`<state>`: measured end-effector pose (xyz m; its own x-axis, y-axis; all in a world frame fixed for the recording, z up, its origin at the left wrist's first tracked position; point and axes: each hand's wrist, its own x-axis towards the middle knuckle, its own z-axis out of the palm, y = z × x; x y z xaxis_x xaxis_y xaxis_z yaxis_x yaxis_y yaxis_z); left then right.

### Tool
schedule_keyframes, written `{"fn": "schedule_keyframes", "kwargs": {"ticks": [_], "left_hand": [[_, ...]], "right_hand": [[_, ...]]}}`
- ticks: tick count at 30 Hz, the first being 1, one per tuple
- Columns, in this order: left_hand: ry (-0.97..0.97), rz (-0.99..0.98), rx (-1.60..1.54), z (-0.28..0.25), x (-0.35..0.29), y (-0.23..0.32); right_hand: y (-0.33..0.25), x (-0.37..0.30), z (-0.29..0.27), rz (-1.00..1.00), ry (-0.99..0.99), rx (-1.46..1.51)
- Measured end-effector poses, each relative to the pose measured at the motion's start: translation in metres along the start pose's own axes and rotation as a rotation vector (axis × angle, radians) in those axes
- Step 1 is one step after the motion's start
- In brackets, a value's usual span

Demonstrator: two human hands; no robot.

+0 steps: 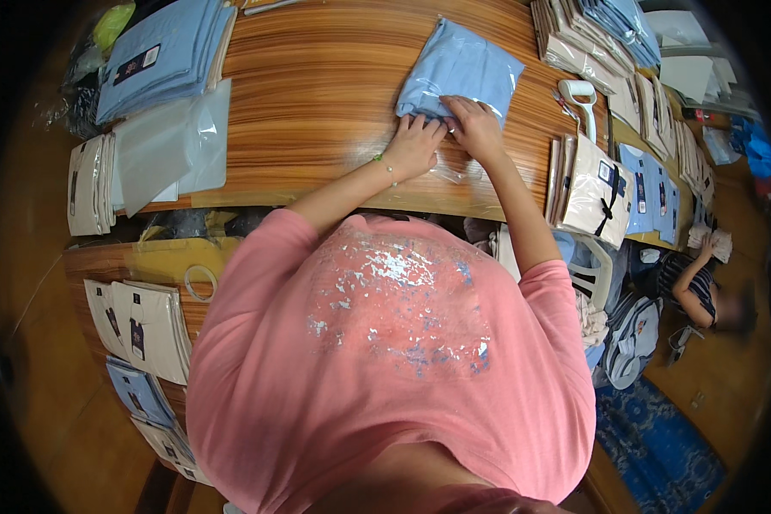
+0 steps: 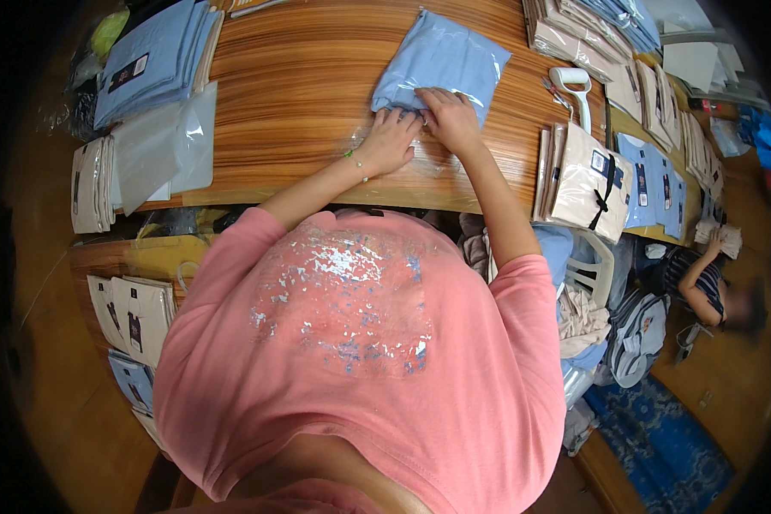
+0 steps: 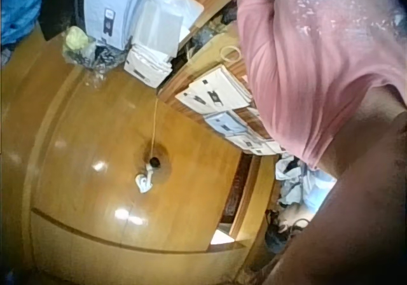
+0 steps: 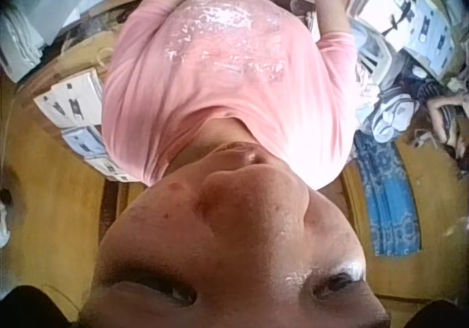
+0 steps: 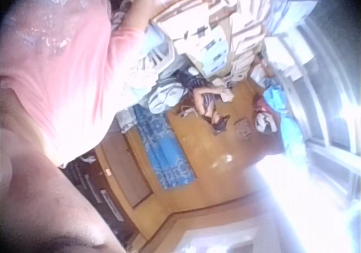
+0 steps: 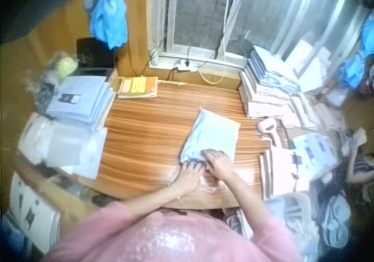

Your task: The person picks up a light-blue garment from a pile, lays it flat on a wooden table, and folds it. They then place a cardboard sheet on the folded item, complete the folding around it, and slide the garment into a clear plastic bag, securing the opening.

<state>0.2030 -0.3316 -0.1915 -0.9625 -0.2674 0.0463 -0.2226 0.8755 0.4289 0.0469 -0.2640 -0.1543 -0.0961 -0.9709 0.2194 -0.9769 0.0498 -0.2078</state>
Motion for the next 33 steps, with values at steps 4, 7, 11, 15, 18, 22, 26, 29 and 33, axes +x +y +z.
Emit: {"fn": "schedule_keyframes", "kwargs": {"ticks": [4, 7, 11, 15, 18, 22, 26, 29, 33], "left_hand": [[0.011, 0.023, 0.048, 0.008, 0.001, -0.001], [0.171, 0.076, 0.071, 0.015, -0.020, -0.003], [0.012, -0.008, -0.134, -0.016, -0.052, -0.014], [-0.064, -0.284, -0.323, -0.093, -0.024, -0.015], [0.214, 0.077, -0.301, -0.084, 0.024, -0.041], [0.292, 0.655, -0.094, -0.037, 0.094, -0.038], [-0.077, 0.713, 0.083, -0.004, 0.110, -0.043], [-0.080, 0.730, 0.061, 0.006, 0.108, -0.050], [-0.020, 0.753, 0.116, 0.017, 0.109, -0.058]], "right_hand": [[-0.004, -0.004, 0.016, 0.091, 0.061, -0.086], [0.003, -0.008, 0.033, 0.171, 0.133, -0.106], [-0.034, -0.012, 0.021, 0.195, 0.334, -0.223], [-0.050, -0.038, 0.043, 0.082, 0.270, 0.043], [-0.074, -0.030, 0.055, 0.107, 0.188, 0.137], [-0.072, -0.024, 0.066, 0.186, 0.062, 0.074], [-0.089, -0.019, 0.059, 0.223, 0.081, 0.143], [-0.087, -0.024, 0.065, 0.213, 0.049, 0.069], [-0.084, -0.023, 0.072, 0.227, 0.031, 0.057]]}}
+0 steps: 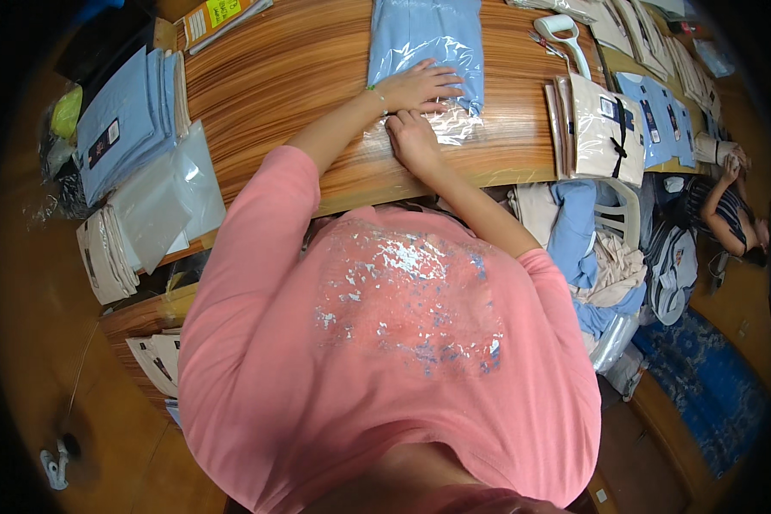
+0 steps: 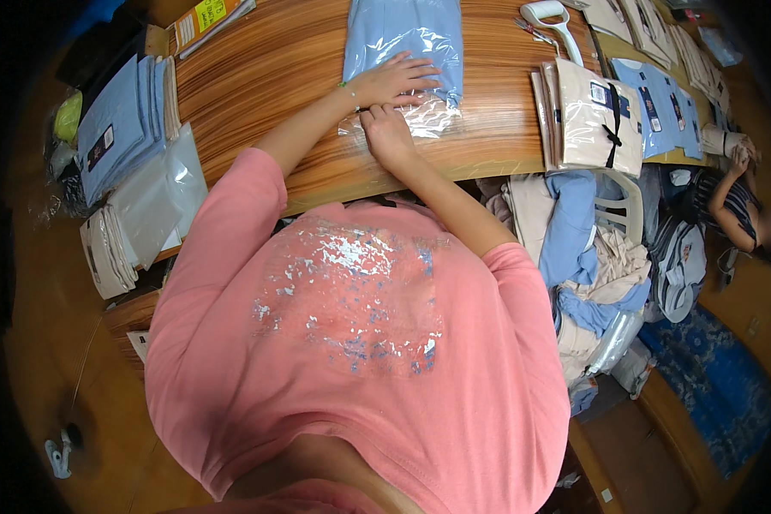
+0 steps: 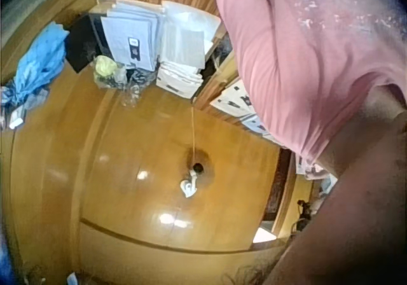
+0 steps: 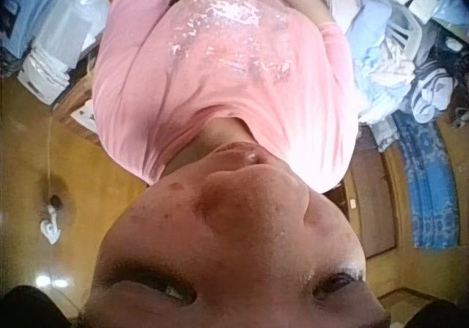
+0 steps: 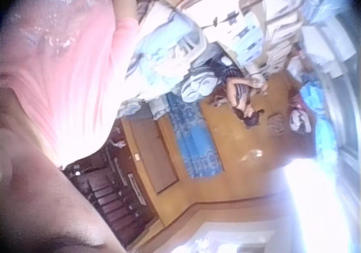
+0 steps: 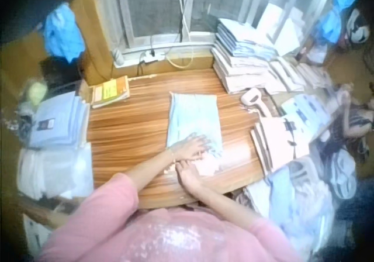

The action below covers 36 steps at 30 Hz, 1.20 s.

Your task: The person picks up a light-blue garment from a pile, lays it flat on a wooden table, and folds it. They then place a cardboard sheet on the folded item, complete the folding around it, and slide the garment into a clear plastic bag, securing the opening.

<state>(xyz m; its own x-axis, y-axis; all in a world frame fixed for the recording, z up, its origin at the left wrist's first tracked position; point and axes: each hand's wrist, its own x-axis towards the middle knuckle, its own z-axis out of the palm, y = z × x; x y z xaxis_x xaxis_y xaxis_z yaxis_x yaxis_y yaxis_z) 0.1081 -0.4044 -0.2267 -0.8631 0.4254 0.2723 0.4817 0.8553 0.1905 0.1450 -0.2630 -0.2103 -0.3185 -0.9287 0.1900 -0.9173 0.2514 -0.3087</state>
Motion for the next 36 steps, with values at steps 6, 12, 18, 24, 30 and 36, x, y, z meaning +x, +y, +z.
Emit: {"fn": "schedule_keyframes", "kwargs": {"ticks": [6, 12, 18, 24, 30, 36], "left_hand": [[0.025, 0.008, 0.033, 0.005, -0.001, -0.001], [0.057, 0.019, 0.064, 0.008, -0.004, 0.001], [0.025, 0.023, 0.133, 0.007, -0.002, -0.002], [0.048, 0.021, 0.121, 0.008, -0.002, -0.003], [0.049, 0.020, 0.121, 0.006, -0.002, -0.002], [0.045, 0.029, 0.135, 0.007, -0.001, -0.002]], "right_hand": [[-0.001, -0.002, 0.000, -0.035, 0.099, 0.053], [0.005, 0.002, -0.005, -0.098, 0.059, 0.115], [0.007, 0.009, -0.020, -0.194, 0.065, 0.141], [0.011, 0.011, -0.022, -0.223, 0.029, 0.152], [0.003, 0.004, -0.004, -0.067, 0.171, 0.288], [0.004, 0.005, -0.002, -0.025, 0.195, 0.275]]}}
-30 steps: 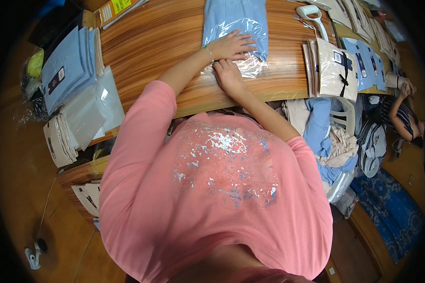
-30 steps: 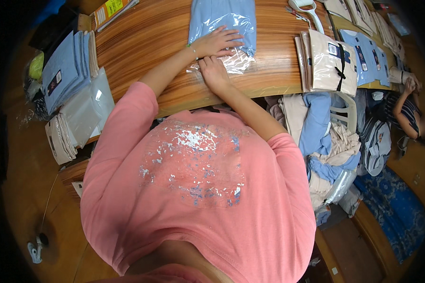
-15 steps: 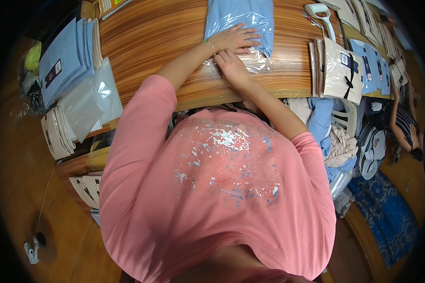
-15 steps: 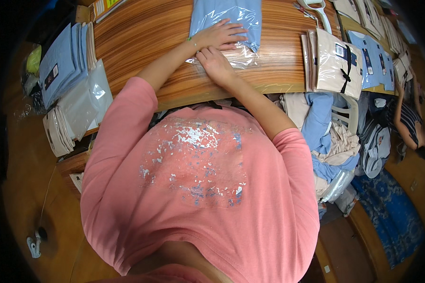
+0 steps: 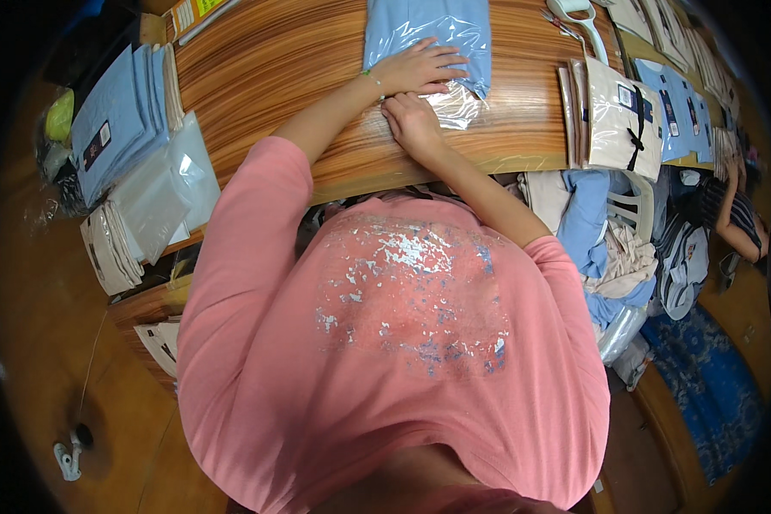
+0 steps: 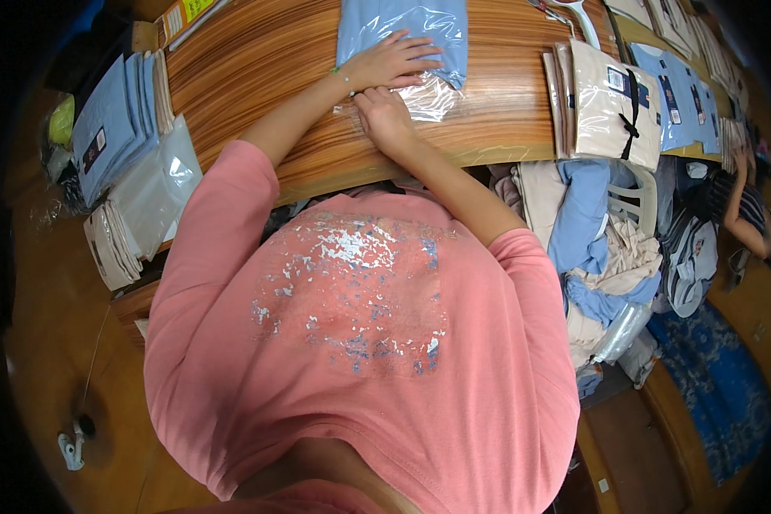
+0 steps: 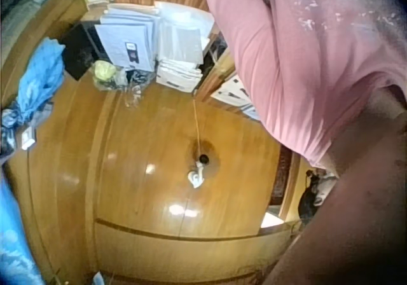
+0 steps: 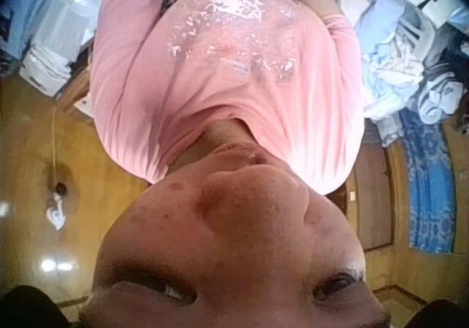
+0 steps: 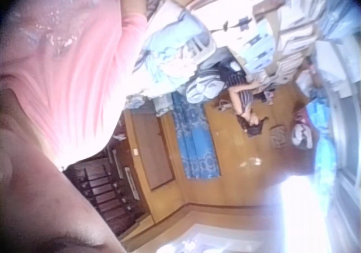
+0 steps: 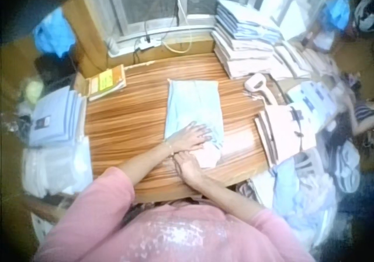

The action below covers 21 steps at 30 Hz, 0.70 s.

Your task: The person picks up a light-blue garment from a pile, lays it flat on a wooden table, and folds it. They then place a cardboard sheet on the folded item, complete the folding around it, and slide the garment into a clear plastic bag, securing the opening.

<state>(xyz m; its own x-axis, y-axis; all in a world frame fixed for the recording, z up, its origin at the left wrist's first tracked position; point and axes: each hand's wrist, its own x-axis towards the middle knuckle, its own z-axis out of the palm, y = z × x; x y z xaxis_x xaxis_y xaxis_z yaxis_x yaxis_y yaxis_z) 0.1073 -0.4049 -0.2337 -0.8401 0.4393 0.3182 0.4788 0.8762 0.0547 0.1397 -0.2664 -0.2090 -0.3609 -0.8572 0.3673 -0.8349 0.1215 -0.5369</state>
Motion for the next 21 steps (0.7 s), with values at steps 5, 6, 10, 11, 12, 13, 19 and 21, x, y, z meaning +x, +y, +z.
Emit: {"fn": "schedule_keyframes", "kwargs": {"ticks": [5, 6, 10, 11, 12, 13, 19, 21], "left_hand": [[-0.010, -0.003, 0.005, 0.000, 0.000, -0.001], [-0.013, -0.002, 0.005, 0.000, 0.000, -0.001], [-0.011, -0.008, -0.014, -0.002, 0.000, 0.000], [-0.011, -0.008, -0.021, -0.002, 0.000, 0.000], [-0.012, -0.008, -0.027, -0.002, 0.000, 0.000], [-0.017, -0.008, -0.026, -0.002, 0.000, 0.001], [-0.019, -0.003, -0.049, 0.001, 0.000, -0.003], [-0.019, -0.005, -0.072, -0.001, 0.001, -0.003]], "right_hand": [[-0.005, 0.006, -0.017, -0.154, -0.025, -0.069], [-0.004, 0.005, -0.017, -0.162, -0.044, -0.079], [-0.002, 0.005, -0.018, -0.178, -0.120, -0.136], [-0.004, 0.006, -0.020, -0.178, -0.140, -0.154], [-0.007, 0.006, -0.021, -0.184, -0.134, -0.192], [-0.009, 0.007, -0.023, -0.190, -0.129, -0.230], [-0.016, 0.011, -0.024, -0.201, -0.235, -0.303], [-0.013, 0.011, -0.024, -0.214, -0.226, -0.286]]}}
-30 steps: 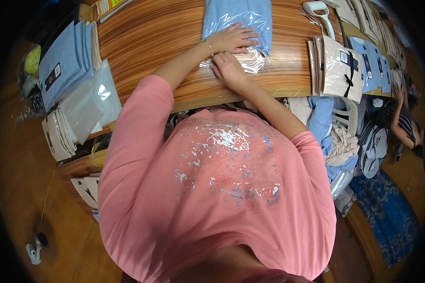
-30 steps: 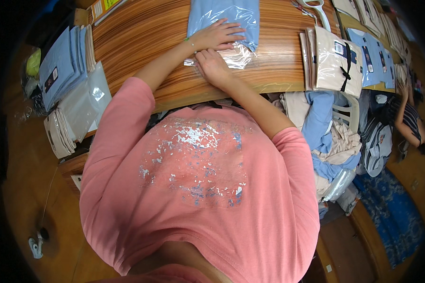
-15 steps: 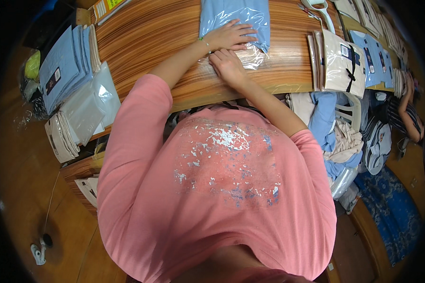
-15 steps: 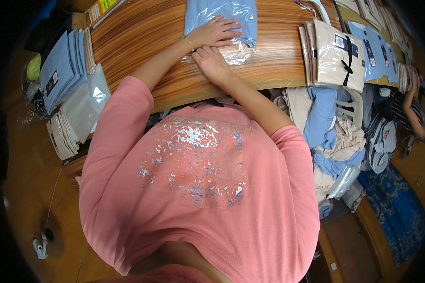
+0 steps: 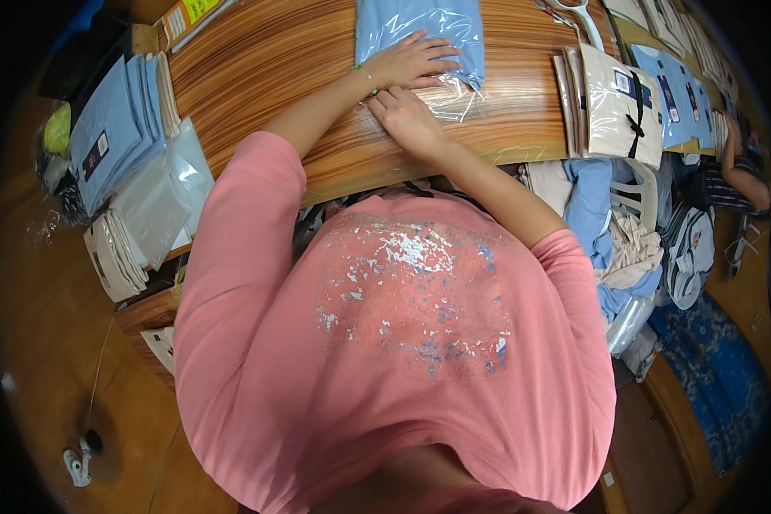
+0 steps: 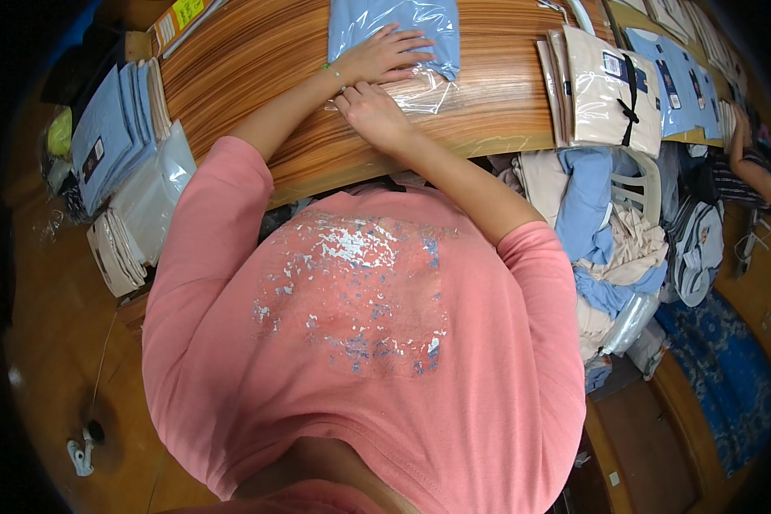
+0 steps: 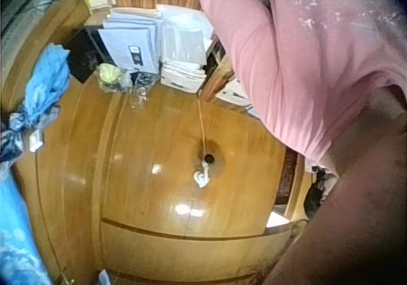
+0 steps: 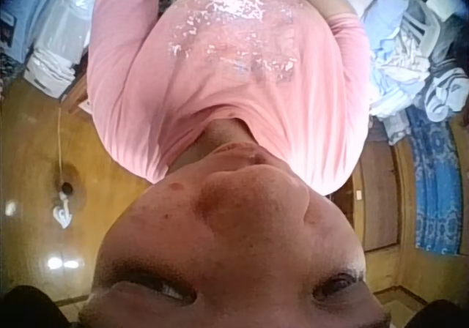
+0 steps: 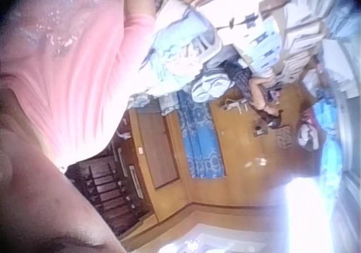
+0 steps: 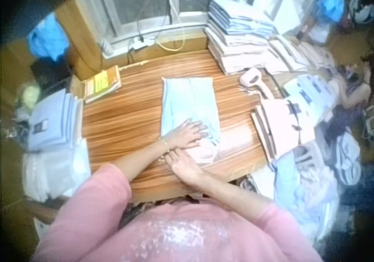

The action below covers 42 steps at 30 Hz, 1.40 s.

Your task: The person picks up a light-blue garment from a pile, lays it flat on a wooden table, and folds it. They then place a cardboard sheet on the folded item, complete the folding around it, and slide the garment into a clear plastic bag, securing the opening.

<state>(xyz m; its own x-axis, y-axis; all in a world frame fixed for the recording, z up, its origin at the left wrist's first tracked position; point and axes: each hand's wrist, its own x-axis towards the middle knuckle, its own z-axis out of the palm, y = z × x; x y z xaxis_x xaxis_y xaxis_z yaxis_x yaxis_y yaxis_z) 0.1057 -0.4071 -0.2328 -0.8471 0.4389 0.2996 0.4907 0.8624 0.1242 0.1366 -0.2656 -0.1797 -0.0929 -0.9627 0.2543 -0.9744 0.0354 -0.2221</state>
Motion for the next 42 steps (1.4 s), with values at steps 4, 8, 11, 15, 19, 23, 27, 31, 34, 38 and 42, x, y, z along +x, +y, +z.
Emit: {"fn": "schedule_keyframes", "kwargs": {"ticks": [4, 8, 11, 15, 19, 23, 27, 31, 34, 38, 42], "left_hand": [[0.001, -0.004, -0.010, 0.000, 0.000, -0.001], [0.010, -0.019, -0.035, -0.001, -0.001, 0.001], [-0.008, -0.024, -0.040, -0.004, -0.002, 0.004], [-0.014, -0.019, -0.042, -0.009, -0.003, 0.006], [-0.012, -0.025, -0.043, -0.012, -0.001, 0.006], [0.004, -0.034, -0.031, -0.013, -0.003, 0.007], [-0.006, -0.034, -0.037, -0.014, -0.001, 0.008], [0.003, -0.032, -0.042, -0.017, -0.001, 0.009], [0.010, -0.030, -0.043, -0.018, -0.002, 0.010], [-0.001, -0.026, -0.037, -0.014, -0.003, 0.007], [0.003, -0.031, -0.035, -0.011, -0.002, 0.006]], "right_hand": [[0.001, -0.001, -0.002, -0.019, 0.009, 0.002], [-0.001, -0.001, -0.005, -0.017, -0.031, 0.044], [-0.012, -0.010, -0.015, -0.093, -0.100, 0.052], [-0.027, -0.022, -0.020, -0.061, -0.078, 0.090], [-0.031, -0.040, -0.024, -0.224, -0.187, 0.227], [-0.012, -0.053, -0.030, -0.261, -0.123, 0.319], [0.028, -0.052, -0.024, 0.133, 0.046, 0.126], [0.039, -0.049, -0.015, 0.111, 0.001, 0.125], [0.041, -0.045, -0.011, 0.093, 0.011, 0.118], [0.036, -0.043, -0.022, 0.046, 0.043, 0.054], [0.028, -0.046, -0.038, -0.047, -0.040, 0.067]]}}
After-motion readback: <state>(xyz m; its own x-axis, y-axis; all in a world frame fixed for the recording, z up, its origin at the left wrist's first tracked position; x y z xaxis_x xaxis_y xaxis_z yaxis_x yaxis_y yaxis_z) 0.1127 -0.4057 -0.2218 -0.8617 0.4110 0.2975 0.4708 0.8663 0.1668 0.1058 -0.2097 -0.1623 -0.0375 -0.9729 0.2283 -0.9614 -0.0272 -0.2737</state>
